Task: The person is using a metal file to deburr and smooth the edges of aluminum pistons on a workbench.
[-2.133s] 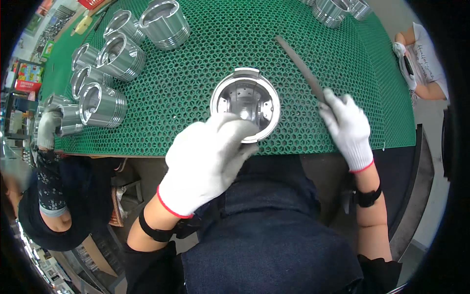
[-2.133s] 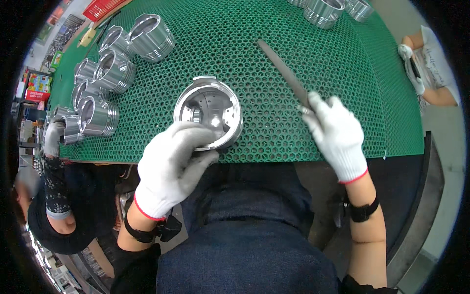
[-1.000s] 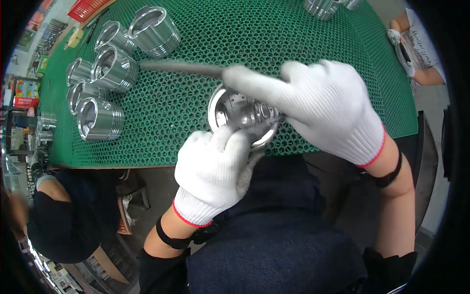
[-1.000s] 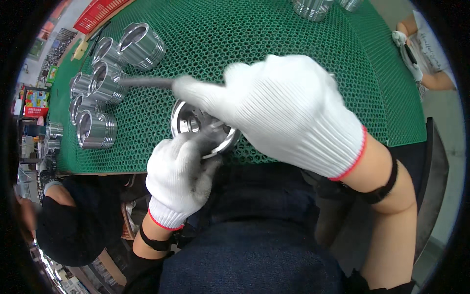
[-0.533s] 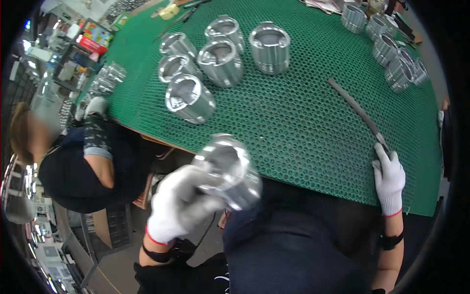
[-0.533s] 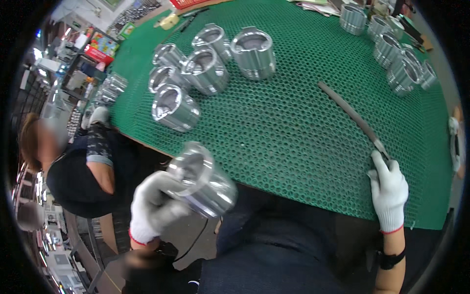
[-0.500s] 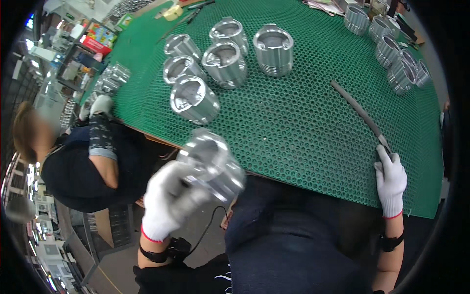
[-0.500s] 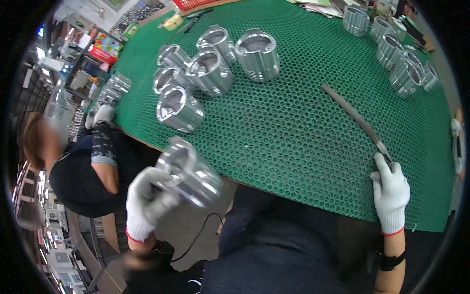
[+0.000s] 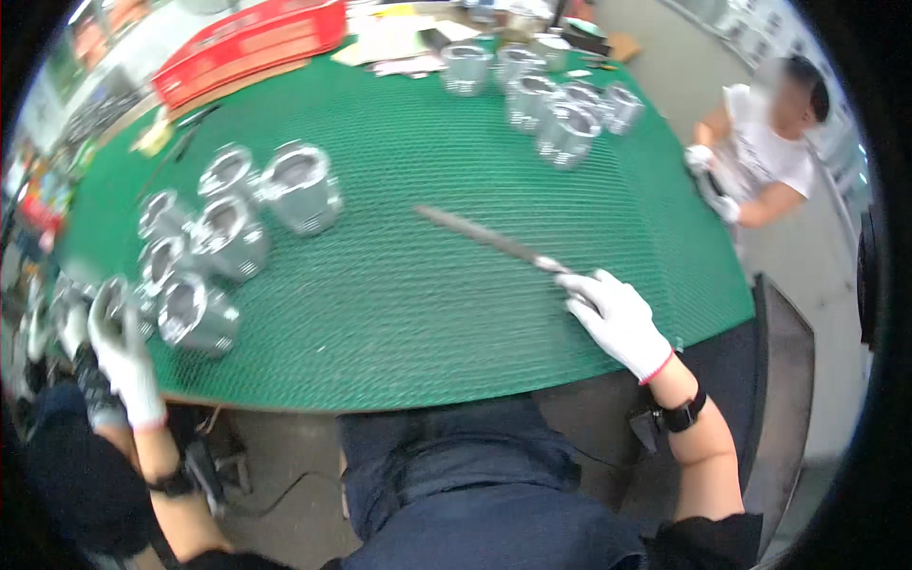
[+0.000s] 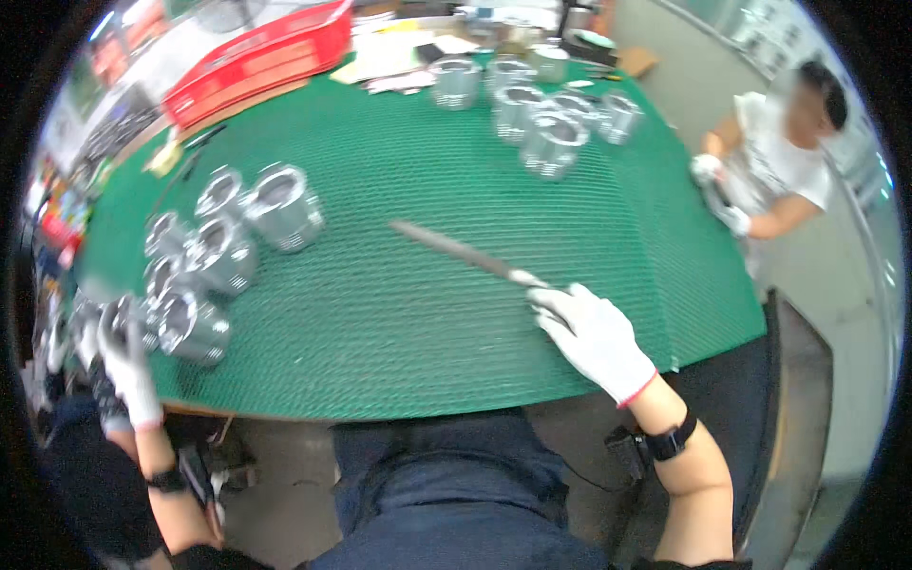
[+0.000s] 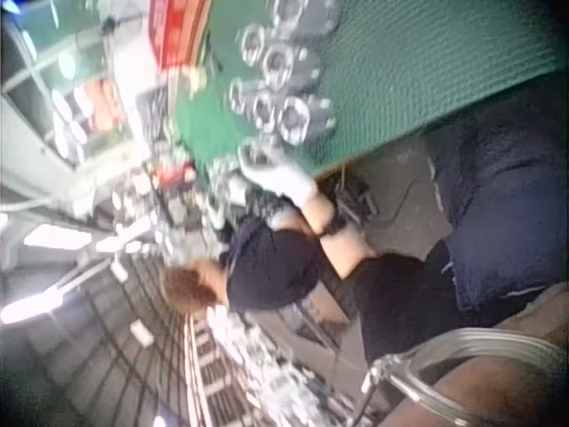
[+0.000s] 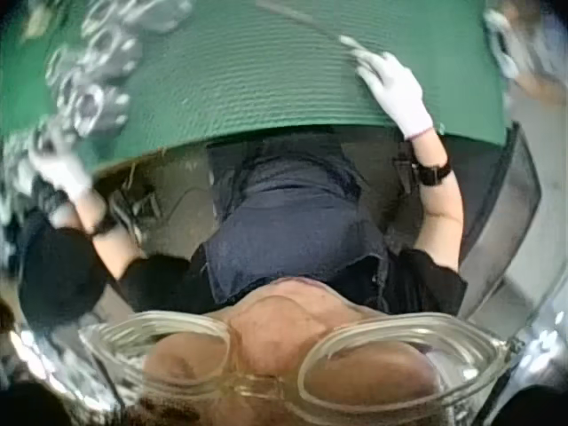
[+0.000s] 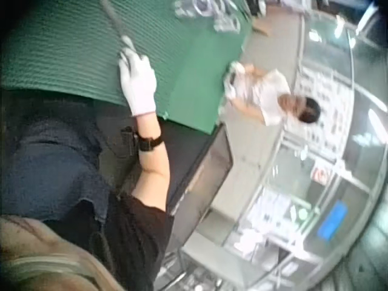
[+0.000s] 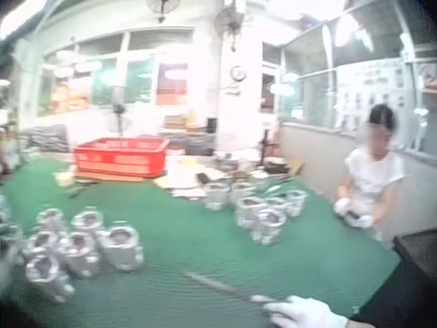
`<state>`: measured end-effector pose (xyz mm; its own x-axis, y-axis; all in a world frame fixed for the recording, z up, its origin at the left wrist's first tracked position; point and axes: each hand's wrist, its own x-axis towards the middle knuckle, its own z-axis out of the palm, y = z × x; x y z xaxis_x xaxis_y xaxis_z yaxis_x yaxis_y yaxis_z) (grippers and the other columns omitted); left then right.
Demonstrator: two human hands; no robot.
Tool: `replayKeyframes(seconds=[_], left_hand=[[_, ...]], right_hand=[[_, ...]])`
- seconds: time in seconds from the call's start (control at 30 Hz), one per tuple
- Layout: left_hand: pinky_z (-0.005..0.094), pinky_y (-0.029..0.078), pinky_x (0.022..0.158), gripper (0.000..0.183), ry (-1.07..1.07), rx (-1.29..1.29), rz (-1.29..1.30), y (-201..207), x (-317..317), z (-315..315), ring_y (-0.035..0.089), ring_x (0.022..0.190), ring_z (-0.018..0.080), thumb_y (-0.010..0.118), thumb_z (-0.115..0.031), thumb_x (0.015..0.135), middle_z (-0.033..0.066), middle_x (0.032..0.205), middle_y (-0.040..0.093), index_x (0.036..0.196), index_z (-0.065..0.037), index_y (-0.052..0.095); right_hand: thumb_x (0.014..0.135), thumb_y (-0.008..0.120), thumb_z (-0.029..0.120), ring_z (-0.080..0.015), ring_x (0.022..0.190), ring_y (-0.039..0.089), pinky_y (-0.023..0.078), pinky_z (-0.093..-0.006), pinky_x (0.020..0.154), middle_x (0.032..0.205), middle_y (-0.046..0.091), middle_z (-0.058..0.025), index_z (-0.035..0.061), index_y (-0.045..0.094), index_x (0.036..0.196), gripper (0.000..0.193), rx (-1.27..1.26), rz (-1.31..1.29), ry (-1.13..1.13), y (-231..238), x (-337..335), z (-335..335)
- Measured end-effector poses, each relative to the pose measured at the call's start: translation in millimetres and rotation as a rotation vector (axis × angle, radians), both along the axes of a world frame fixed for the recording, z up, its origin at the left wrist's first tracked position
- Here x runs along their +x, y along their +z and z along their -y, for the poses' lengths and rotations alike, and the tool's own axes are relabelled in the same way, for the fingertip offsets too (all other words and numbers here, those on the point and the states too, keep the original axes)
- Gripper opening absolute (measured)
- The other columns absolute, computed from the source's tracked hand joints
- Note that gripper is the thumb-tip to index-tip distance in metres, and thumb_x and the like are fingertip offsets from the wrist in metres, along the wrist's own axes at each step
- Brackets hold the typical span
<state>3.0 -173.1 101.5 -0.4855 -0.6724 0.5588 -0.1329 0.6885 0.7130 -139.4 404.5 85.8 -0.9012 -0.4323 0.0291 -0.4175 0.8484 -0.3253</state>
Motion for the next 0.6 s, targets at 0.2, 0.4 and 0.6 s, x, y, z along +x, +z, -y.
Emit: replayKeyframes(seconds=[0.2, 0.4, 0.6], left_hand=[[0.047, 0.051, 0.096, 0.038, -0.674, -0.543, 0.194, -10.8, 18.5, -157.8, 0.066, 0.104, 0.0351, 0.074, 0.001, 0.073, 0.0149, 0.111, 0.069, 0.11, -0.005, 0.069], [0.0419, 0.052, 0.09, 0.024, -0.706, -0.196, 0.241, -56.0, -11.1, -187.3, 0.067, 0.096, 0.0325, 0.074, -0.002, 0.079, 0.0138, 0.104, 0.072, 0.102, -0.004, 0.071], [0.0394, 0.051, 0.086, 0.028, -0.611, -0.312, 0.3, -69.2, -14.2, -191.1, 0.066, 0.094, 0.0305, 0.074, 0.0, 0.076, 0.0122, 0.105, 0.071, 0.103, -0.006, 0.071]], right_hand=[[0.1, 0.054, 0.033, -0.0368, 0.102, 0.066, 0.052, -0.0462, 0.093, 0.11, 0.068, -0.0162, 0.0178, 0.065, 0.131, 0.037, 0.011, -0.178, -0.051, 57.1, -104.7, -26.4], [0.099, 0.054, 0.039, -0.0341, 0.12, 0.063, 0.05, -0.0429, 0.101, 0.13, 0.066, -0.0179, 0.0162, 0.054, 0.146, 0.052, 0.084, -0.131, -0.183, 63.3, -227.1, -24.7], [0.089, 0.069, 0.027, -0.016, 0.075, 0.067, 0.051, -0.0289, 0.06, 0.112, 0.071, -0.0098, 0.0065, 0.052, 0.142, 0.059, -0.351, 0.303, -0.251, 54.9, -278.7, -24.3]])
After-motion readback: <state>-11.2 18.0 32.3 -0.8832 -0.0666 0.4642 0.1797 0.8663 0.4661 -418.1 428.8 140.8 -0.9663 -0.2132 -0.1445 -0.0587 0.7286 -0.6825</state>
